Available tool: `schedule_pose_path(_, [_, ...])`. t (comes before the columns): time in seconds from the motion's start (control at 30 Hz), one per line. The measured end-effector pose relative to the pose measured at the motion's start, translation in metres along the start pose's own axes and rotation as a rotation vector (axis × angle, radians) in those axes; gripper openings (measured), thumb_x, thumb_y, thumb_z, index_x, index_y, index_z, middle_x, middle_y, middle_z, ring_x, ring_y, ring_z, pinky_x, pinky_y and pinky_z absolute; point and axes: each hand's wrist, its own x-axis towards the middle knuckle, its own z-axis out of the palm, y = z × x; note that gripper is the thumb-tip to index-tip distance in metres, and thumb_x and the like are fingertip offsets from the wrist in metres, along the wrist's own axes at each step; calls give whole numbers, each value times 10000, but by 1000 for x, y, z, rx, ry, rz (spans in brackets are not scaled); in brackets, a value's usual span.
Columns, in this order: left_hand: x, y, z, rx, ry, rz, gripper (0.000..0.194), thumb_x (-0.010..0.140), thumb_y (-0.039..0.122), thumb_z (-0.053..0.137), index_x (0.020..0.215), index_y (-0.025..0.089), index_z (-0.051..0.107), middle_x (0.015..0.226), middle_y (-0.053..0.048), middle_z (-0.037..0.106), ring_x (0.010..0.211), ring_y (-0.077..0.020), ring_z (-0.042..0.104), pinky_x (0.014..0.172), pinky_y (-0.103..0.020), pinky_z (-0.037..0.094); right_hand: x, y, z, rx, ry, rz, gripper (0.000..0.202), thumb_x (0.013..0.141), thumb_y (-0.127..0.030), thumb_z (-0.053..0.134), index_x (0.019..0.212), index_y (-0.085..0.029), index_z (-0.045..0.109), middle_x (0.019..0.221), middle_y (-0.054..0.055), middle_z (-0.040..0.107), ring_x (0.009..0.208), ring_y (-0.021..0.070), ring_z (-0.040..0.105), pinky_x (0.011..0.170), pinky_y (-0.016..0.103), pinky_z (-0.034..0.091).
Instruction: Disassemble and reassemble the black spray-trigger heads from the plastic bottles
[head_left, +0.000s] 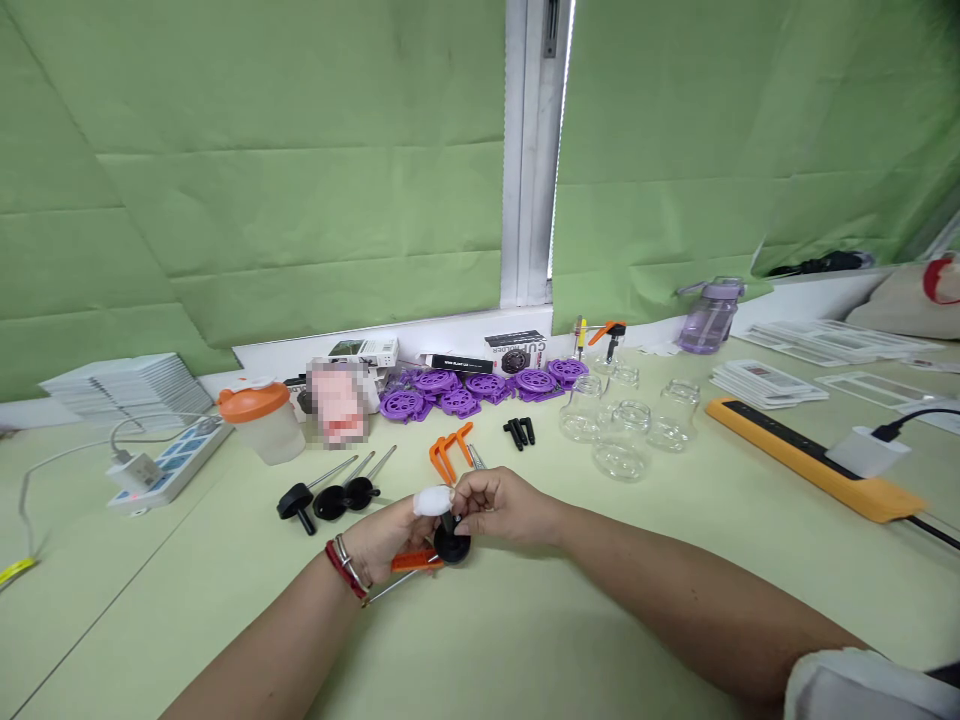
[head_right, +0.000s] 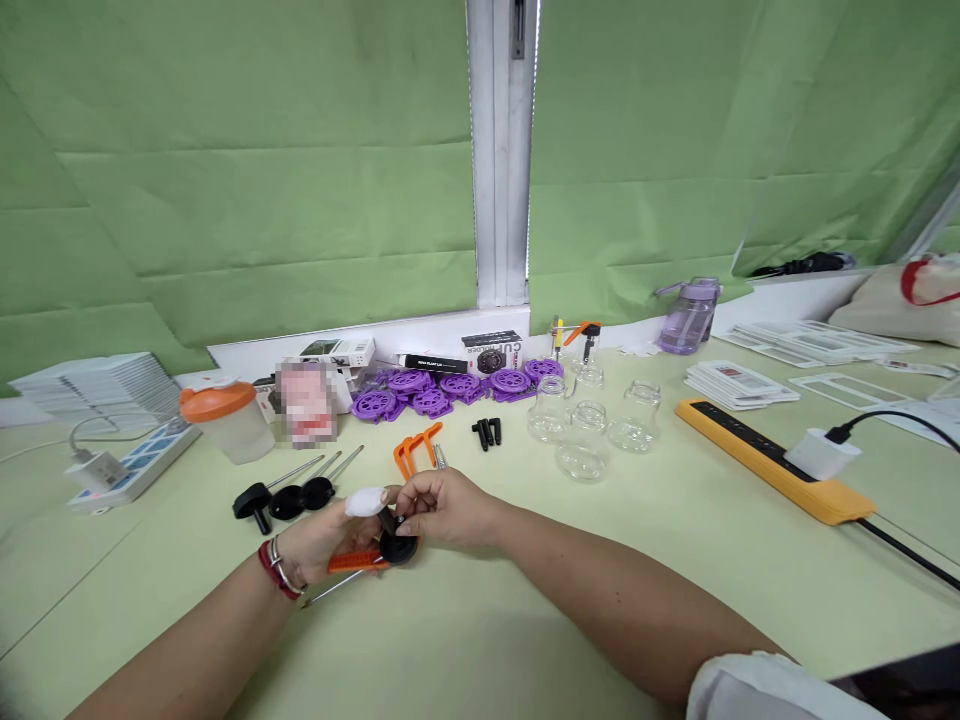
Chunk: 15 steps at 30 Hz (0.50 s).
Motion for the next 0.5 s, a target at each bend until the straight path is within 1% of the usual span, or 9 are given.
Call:
schedule_pose_path(0.1, [0,-1,-2,-8,17,-13,462,596,532,637,869,167,563,673,-25,623,579,-166,559,523,-273,387,0,-1,1,-5,6,0,282,621,-324,755,735,-141,573,688,-29,518,622,80,451,621,235,384])
schedule_pose_path(0.2, [1,-1,-3,-8,-19,-22,492,590,565,633,873,170,563,716,-37,633,621,-178,569,538,-275,389,1,-2,1,4,6,-4,300,613,-336,760,740,-140,572,695,-28,526,626,80,458,619,234,391])
schedule_pose_path(0.33, [1,-1,-4,-1,-38,-30,529,574,596,638,871,165,567,735,-44,629,606,-164,542,550,-278,393,1,-2,2,28,6,-14,308,611,-342,762,737,-142,564,698,-26,534,634,86,475,632,242,400])
schedule_pose_path(0.5, [3,-4,-6,-21,-62,-16,526,607,594,627,900,162,564,783,-58,637,636,-168,539,574,-287,402,1,-1,2,14,-2,-27,291,631,-329,752,744,-141,561,694,-27,521,636,85,463,630,244,391])
